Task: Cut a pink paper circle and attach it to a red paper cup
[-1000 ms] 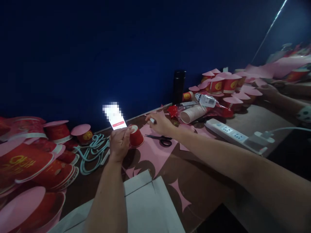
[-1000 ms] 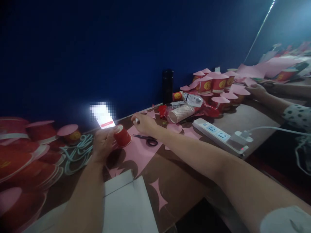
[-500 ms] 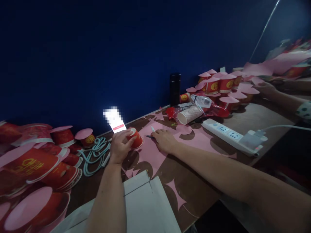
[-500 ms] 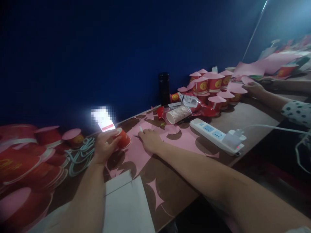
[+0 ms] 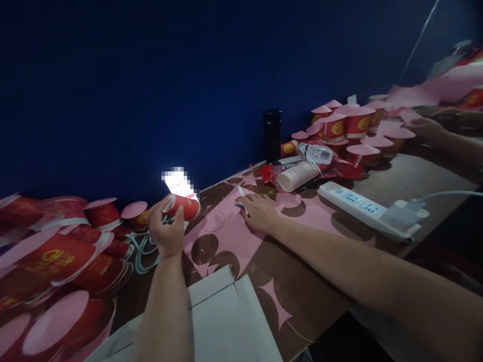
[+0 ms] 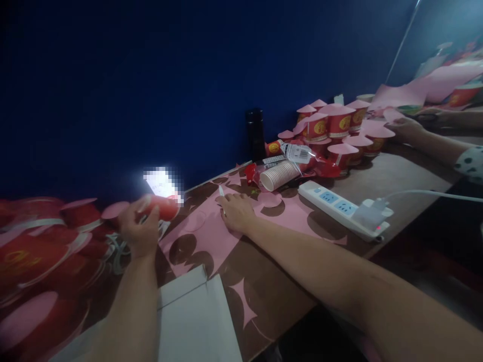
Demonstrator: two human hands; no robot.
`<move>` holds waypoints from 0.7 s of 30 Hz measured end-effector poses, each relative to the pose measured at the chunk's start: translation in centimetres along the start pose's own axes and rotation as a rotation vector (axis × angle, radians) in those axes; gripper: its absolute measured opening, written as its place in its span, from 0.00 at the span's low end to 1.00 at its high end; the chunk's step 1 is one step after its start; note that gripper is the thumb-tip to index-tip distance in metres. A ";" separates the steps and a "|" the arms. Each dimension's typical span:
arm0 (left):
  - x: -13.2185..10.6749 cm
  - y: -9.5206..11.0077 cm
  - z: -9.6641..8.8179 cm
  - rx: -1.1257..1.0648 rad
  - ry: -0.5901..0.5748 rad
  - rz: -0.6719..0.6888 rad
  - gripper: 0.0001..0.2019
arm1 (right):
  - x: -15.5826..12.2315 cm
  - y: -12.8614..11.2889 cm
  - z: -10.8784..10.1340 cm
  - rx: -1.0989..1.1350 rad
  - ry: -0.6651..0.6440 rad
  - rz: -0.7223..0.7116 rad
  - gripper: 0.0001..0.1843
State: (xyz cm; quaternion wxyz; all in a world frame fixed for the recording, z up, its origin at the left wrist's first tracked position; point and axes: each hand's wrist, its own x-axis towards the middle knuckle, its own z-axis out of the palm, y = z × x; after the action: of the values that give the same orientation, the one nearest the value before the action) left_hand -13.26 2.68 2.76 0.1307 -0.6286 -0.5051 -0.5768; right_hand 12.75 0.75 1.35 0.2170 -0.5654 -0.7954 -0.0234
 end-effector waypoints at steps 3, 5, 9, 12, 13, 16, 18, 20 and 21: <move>0.3 -0.6 -0.4 0.054 0.078 -0.017 0.17 | 0.1 0.0 0.1 0.040 0.011 -0.043 0.19; 0.2 -0.6 -0.3 0.064 0.062 -0.018 0.18 | 0.1 -0.1 0.2 0.057 -0.002 -0.060 0.20; -0.1 -0.3 0.2 0.050 -0.003 -0.013 0.19 | 0.1 -0.1 0.5 0.079 -0.010 -0.075 0.20; -0.3 -0.4 0.6 0.051 -0.058 -0.022 0.18 | 0.0 -0.1 0.7 0.093 -0.004 -0.084 0.20; -0.3 -0.4 0.7 0.054 -0.073 -0.017 0.18 | 0.0 -0.1 0.7 0.100 -0.004 -0.087 0.19; -0.6 -0.6 1.0 0.064 -0.105 0.017 0.18 | -0.2 -0.1 0.8 0.120 -0.013 -0.093 0.19; -0.7 -0.7 1.2 0.075 -0.136 0.035 0.18 | -0.2 -0.2 0.8 0.126 -0.023 -0.097 0.19; -0.9 -0.8 1.3 0.088 -0.158 0.044 0.17 | -0.3 -0.2 0.8 0.129 -0.033 -0.107 0.19; -1.0 -0.8 1.4 0.094 -0.162 0.048 0.17 | -0.3 -0.2 0.8 0.131 -0.037 -0.110 0.19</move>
State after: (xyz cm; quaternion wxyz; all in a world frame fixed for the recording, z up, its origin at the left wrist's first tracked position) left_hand -12.91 3.63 1.14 0.1325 -0.6784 -0.5251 -0.4964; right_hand 12.41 0.69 0.57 0.2371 -0.5056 -0.8291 0.0272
